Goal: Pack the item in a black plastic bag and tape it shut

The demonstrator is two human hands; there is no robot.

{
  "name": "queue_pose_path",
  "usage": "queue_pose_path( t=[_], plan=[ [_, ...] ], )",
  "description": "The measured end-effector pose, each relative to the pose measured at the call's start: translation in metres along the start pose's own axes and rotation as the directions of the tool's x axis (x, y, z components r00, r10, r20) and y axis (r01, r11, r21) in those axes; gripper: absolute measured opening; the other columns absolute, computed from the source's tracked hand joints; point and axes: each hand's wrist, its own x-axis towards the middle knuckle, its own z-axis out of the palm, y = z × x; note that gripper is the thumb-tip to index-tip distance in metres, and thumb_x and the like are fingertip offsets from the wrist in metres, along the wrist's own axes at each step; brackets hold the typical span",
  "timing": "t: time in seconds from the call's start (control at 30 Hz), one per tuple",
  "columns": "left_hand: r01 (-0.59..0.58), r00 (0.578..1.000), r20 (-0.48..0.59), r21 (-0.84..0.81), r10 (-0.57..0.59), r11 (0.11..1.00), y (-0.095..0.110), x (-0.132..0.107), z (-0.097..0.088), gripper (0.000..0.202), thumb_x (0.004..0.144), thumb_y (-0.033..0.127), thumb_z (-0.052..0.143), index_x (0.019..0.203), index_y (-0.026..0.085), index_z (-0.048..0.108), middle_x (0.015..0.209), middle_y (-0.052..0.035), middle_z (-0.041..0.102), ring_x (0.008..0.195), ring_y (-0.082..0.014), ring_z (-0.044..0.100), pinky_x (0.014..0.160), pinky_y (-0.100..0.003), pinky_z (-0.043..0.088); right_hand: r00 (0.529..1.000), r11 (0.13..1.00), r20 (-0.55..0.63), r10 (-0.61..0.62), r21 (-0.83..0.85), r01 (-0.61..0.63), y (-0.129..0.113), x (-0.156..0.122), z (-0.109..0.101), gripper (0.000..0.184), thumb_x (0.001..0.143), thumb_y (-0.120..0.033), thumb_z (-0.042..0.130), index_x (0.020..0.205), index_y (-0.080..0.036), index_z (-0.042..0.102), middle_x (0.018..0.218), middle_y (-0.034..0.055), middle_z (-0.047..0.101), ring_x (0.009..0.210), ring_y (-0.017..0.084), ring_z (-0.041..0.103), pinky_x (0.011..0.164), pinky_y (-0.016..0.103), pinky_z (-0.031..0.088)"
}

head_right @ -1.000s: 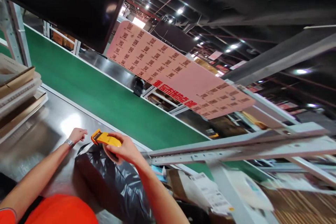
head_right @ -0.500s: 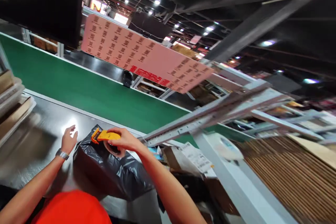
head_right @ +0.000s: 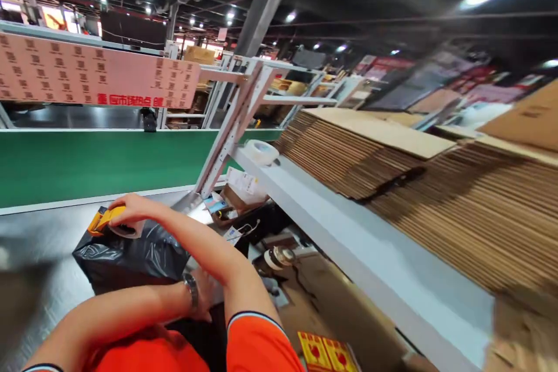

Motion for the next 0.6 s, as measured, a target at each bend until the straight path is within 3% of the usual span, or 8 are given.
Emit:
queue_pose_path(
  t=[0.07,0.1,0.17,0.23,0.37,0.43,0.5,0.6],
  plan=[
    [0.176,0.981,0.066,0.071,-0.181,0.982,-0.024,-0.018,-0.007,0.094,0.059,0.051,0.103,0.144,0.022,0.076,0.158,-0.0239,0.063,0.158,-0.0475,0.047,0.130,-0.061,0.044,0.996,0.997,-0.066,-0.059,0.052,0.062,0.008,-0.011,-0.001,0.047,0.075,-0.045,0.089,0.120,-0.030,0.083,0.097,-0.0072,0.080,0.084,0.018,0.073,0.076,0.029,0.060],
    [0.227,0.971,0.054,0.094,-0.232,0.969,-0.037,-0.033,-0.014,0.098,0.067,0.051,0.099,0.153,0.017,0.068,0.168,-0.0250,0.051,0.164,-0.0475,0.036,0.135,-0.063,0.036,0.992,0.992,-0.091,-0.091,0.074,0.098,0.012,-0.018,-0.004,0.045,0.074,-0.044,0.090,0.117,-0.030,0.084,0.091,-0.0077,0.079,0.079,0.016,0.071,0.070,0.027,0.058],
    [0.215,0.976,0.008,0.100,-0.217,0.971,-0.060,-0.067,-0.029,0.100,0.081,0.055,0.087,0.164,0.011,0.054,0.179,-0.0255,0.032,0.170,-0.0465,0.021,0.139,-0.066,0.026,0.984,0.984,-0.127,-0.125,0.111,0.139,0.020,-0.040,-0.017,0.040,0.071,-0.040,0.090,0.109,-0.030,0.086,0.082,-0.0079,0.076,0.070,0.014,0.066,0.063,0.024,0.054],
    [0.204,0.979,-0.031,0.095,-0.202,0.974,-0.073,-0.099,-0.040,0.100,0.088,0.051,0.080,0.169,0.006,0.042,0.181,-0.0284,0.021,0.171,-0.0449,0.018,0.139,-0.065,0.027,0.984,0.980,-0.142,-0.111,0.151,0.132,0.031,-0.073,-0.036,0.039,0.071,-0.037,0.090,0.108,-0.028,0.087,0.084,-0.0062,0.077,0.070,0.014,0.065,0.063,0.024,0.053],
    [0.222,0.973,-0.087,0.120,-0.212,0.968,-0.075,-0.137,-0.043,0.084,0.097,0.037,0.066,0.169,0.004,0.037,0.178,-0.0294,0.030,0.168,-0.0423,0.029,0.134,-0.063,0.035,0.992,0.974,-0.121,0.023,0.224,0.005,0.064,-0.167,-0.074,0.053,0.073,-0.031,0.084,0.124,-0.018,0.083,0.097,0.0016,0.081,0.078,0.016,0.069,0.071,0.027,0.057],
    [0.221,0.972,-0.116,0.152,-0.204,0.963,-0.073,-0.147,-0.042,0.079,0.098,0.033,0.063,0.168,0.005,0.038,0.177,-0.0285,0.034,0.167,-0.0418,0.032,0.133,-0.063,0.038,0.983,0.959,-0.108,0.147,0.258,-0.115,0.089,-0.217,-0.081,0.059,0.072,-0.032,0.083,0.129,-0.017,0.080,0.094,0.0020,0.081,0.075,0.017,0.069,0.068,0.027,0.057],
    [0.211,0.972,-0.144,0.186,-0.186,0.959,-0.071,-0.156,-0.040,0.079,0.096,0.027,0.064,0.168,0.006,0.038,0.177,-0.0275,0.035,0.166,-0.0410,0.035,0.131,-0.062,0.041,0.966,0.940,-0.125,0.228,0.286,-0.185,0.120,-0.261,-0.075,0.060,0.065,-0.030,0.086,0.124,-0.019,0.082,0.098,0.0025,0.081,0.080,0.018,0.072,0.071,0.026,0.058],
    [0.186,0.968,-0.209,0.217,-0.141,0.958,-0.071,-0.171,-0.040,0.079,0.092,0.018,0.064,0.167,0.009,0.039,0.175,-0.0247,0.043,0.163,-0.0382,0.043,0.128,-0.057,0.048,0.937,0.873,-0.109,0.332,0.413,-0.261,0.167,-0.301,-0.042,0.063,0.062,-0.029,0.085,0.124,-0.021,0.082,0.095,0.0024,0.082,0.078,0.020,0.073,0.071,0.028,0.059]
  ],
)
